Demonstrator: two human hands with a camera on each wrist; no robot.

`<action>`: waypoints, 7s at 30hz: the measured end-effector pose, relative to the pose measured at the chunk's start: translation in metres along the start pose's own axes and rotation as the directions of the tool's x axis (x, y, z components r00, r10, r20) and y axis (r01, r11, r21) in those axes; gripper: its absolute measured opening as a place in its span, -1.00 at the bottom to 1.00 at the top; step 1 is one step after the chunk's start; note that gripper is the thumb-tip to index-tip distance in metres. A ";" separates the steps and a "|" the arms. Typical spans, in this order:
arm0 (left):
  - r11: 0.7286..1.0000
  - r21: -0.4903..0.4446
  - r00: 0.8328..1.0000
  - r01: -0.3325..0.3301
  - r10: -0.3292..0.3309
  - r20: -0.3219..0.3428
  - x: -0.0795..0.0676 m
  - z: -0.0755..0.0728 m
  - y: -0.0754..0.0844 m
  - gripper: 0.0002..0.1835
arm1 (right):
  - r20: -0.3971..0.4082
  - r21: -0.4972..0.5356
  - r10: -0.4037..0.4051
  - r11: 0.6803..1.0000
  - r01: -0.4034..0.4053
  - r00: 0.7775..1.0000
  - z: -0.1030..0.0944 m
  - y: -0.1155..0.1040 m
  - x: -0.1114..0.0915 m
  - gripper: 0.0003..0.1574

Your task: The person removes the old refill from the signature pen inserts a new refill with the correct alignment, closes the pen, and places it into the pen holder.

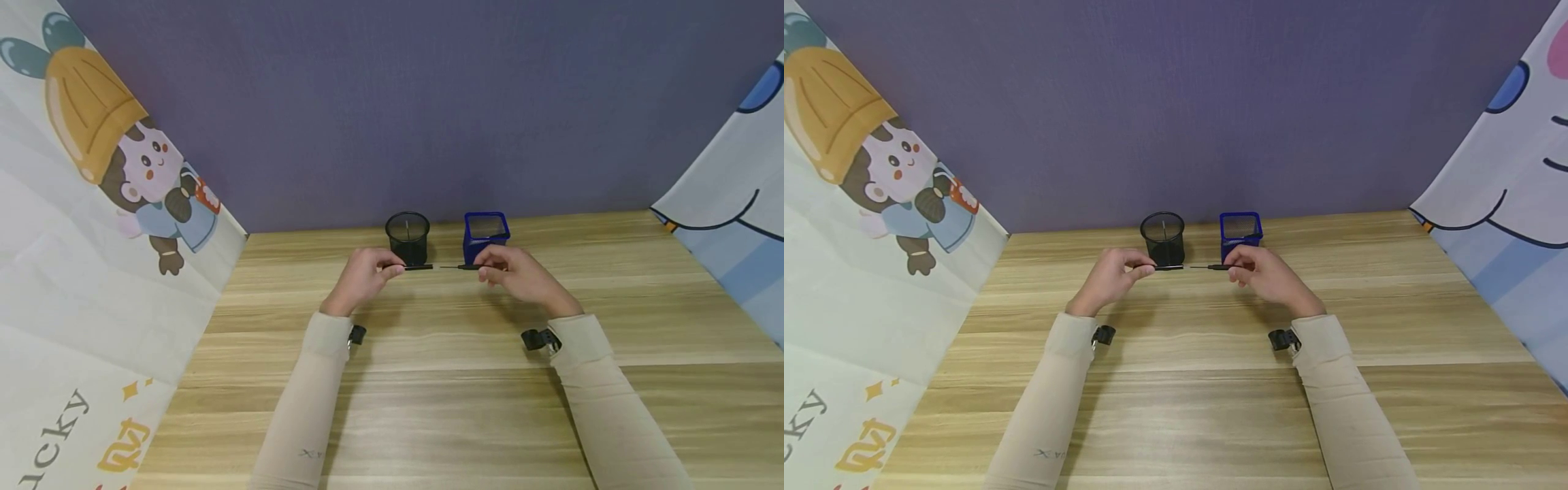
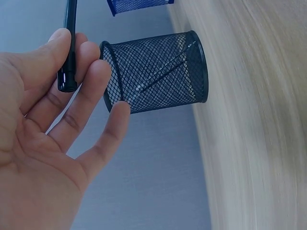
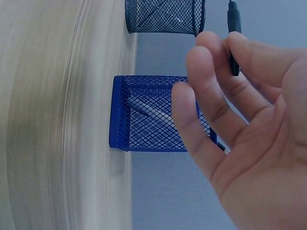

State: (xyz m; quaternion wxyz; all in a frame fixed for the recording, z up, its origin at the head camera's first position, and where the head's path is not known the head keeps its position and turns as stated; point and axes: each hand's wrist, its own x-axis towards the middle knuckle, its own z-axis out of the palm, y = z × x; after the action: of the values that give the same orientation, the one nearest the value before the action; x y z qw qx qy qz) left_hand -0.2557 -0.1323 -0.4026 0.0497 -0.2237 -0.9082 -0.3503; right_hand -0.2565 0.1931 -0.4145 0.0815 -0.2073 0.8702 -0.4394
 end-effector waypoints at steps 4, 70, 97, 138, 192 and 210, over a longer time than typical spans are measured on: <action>1.000 0.001 1.000 0.003 -0.003 -0.003 0.000 -0.001 -0.001 -0.84 | 0.000 -0.004 0.003 1.000 -0.003 1.000 -0.001 0.001 0.000 -0.79; 0.967 0.254 0.963 0.033 -0.099 0.251 -0.002 0.034 -0.018 -0.94 | 0.004 -0.005 -0.009 1.000 0.009 1.000 0.000 -0.001 -0.001 -0.80; 0.973 0.223 0.963 0.054 -0.110 0.247 -0.003 0.033 -0.022 -0.93 | 0.011 -0.007 -0.010 1.000 0.010 1.000 0.001 0.001 0.000 -0.78; 0.997 -0.046 0.997 -0.069 0.070 0.024 0.002 0.034 0.001 -0.74 | 0.020 -0.062 -0.031 0.998 0.032 0.999 0.014 -0.003 0.006 -0.82; 0.996 0.016 0.996 -0.089 0.089 0.001 0.000 0.030 0.002 -0.88 | 0.028 -0.076 -0.048 0.996 0.050 0.998 0.016 -0.003 0.005 -0.81; 0.982 0.130 0.990 -0.136 0.138 -0.003 0.001 0.028 0.001 -0.89 | 0.026 -0.083 -0.043 0.996 0.045 0.999 0.014 -0.002 0.005 -0.81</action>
State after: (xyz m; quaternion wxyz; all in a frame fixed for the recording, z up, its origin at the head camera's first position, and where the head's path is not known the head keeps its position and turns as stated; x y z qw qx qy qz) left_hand -0.2548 -0.1130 -0.4229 0.0935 -0.2799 -0.9111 -0.2877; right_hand -0.2556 0.1794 -0.4214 0.0737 -0.2348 0.8820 -0.4019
